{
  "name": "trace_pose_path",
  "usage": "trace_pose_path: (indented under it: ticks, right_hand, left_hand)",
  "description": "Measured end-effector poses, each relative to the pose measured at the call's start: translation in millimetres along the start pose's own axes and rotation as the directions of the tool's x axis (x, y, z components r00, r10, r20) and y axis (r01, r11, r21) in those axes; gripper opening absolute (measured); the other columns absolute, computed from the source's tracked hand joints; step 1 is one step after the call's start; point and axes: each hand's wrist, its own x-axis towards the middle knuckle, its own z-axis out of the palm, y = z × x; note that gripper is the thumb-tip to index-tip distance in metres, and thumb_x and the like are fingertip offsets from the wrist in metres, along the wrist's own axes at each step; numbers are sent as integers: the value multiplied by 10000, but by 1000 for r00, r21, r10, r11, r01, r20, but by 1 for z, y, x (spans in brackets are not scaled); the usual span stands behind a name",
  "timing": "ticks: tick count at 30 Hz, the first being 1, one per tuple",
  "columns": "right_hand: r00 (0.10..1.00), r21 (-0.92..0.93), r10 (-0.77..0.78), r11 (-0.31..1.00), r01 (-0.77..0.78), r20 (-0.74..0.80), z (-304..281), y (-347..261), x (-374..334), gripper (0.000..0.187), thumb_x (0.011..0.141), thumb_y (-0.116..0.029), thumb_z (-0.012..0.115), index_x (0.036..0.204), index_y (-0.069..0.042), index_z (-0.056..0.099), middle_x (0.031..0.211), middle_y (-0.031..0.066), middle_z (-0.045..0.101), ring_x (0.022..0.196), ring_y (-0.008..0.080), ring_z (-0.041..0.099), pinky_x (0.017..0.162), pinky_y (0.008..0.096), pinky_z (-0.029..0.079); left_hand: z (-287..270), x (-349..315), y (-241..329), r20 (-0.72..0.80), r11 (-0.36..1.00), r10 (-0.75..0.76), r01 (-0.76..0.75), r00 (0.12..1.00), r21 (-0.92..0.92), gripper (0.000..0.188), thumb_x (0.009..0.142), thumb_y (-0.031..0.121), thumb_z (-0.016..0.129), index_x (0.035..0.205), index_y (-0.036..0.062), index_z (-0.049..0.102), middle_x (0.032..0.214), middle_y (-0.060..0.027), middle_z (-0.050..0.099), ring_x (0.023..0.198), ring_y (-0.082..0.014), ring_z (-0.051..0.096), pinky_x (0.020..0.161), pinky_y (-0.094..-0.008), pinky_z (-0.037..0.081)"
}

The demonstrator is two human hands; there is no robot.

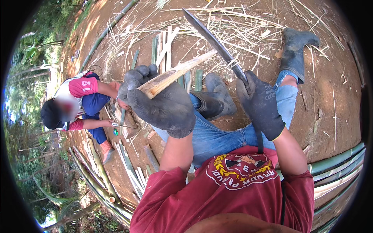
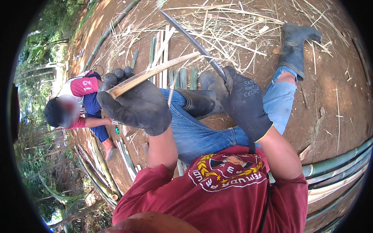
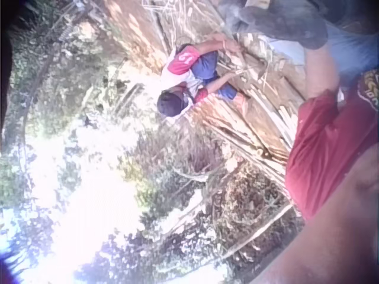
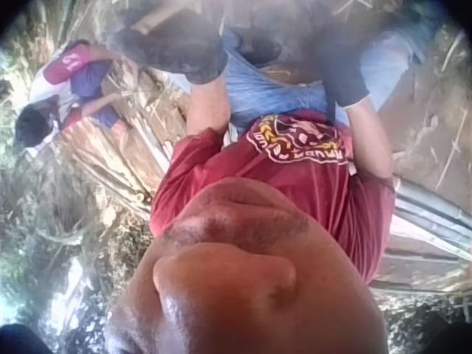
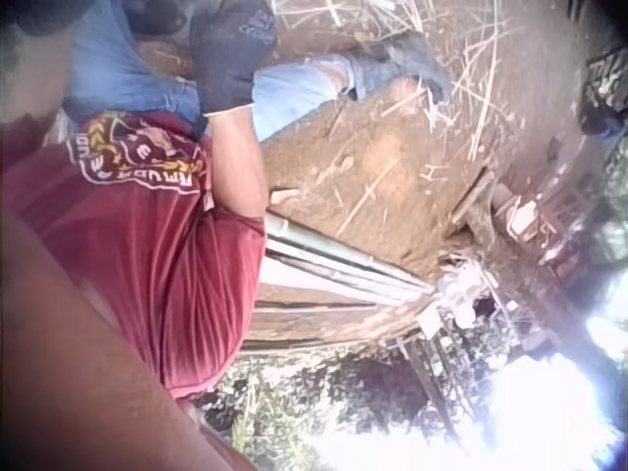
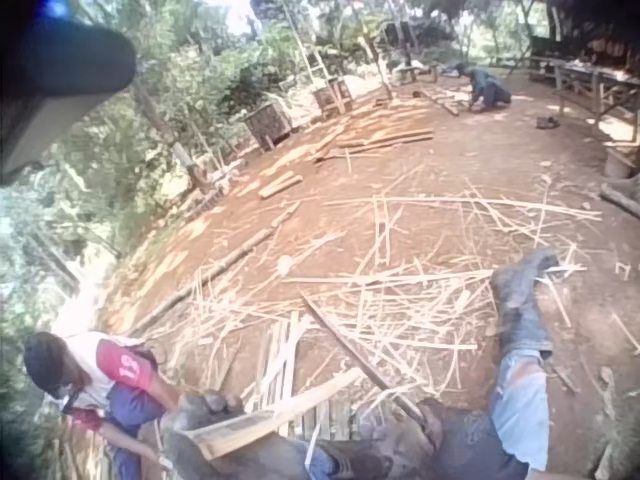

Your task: The person sits on the ground and uses a large knife to split bamboo poles into thin strips. They repeatedly hold the bamboo against their leg and strike it with the knife to separate the material. Another person is visible in the background performing a similar task.

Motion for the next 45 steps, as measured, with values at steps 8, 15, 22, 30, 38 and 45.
trace_pose_path:
  ticks: [8,15,22,30,38,45]
  right_hand:
    - [891,76,-451,891,447,44,-50,-93,1,210,849,-169,710,1002,-47,635,743,126,621,626,314,639,545,399,486]
    - [843,-62,-517,846,530,148,-61,-106,-3,281,804,-229,741,1009,-68,635,719,97,581,599,295,624,516,402,475]
    - [839,-167,-487,831,531,245,-69,-109,-6,329,754,-283,756,981,-90,614,756,78,570,657,270,635,540,408,470]
    - [832,-364,-530,752,550,162,-67,-117,-18,324,725,-277,736,979,-112,617,714,45,495,612,230,573,518,395,435]
    - [831,-359,-535,753,551,153,-67,-116,-17,312,735,-274,729,979,-115,617,735,45,502,641,225,588,524,396,441]
    - [824,-288,-552,775,563,127,-61,-96,-15,298,797,-294,709,1002,-101,611,754,71,555,678,260,619,557,413,463]
  left_hand:
    - [-11,-8,5,178,980,24,-58,984,189,309,1021,291,500,1215,51,489,1153,-91,528,1104,-217,525,986,-385,453]
    - [-8,-16,2,161,964,36,-77,986,256,471,958,375,607,1224,21,448,1118,-102,459,1078,-232,482,953,-385,435]
    - [-21,-9,-4,381,802,168,-351,909,483,427,955,337,607,1192,13,460,1051,-110,489,1026,-232,512,892,-382,476]
    - [-27,-7,-4,370,807,207,-372,906,459,401,970,345,578,1166,10,477,1037,-111,514,1009,-227,534,879,-375,492]
    - [-29,-5,2,390,782,238,-414,889,465,383,985,353,548,1141,6,494,1023,-111,540,992,-222,557,865,-367,508]
    - [-21,2,3,132,886,245,-277,961,373,396,985,387,529,1097,8,521,985,-101,561,948,-210,572,845,-356,504]
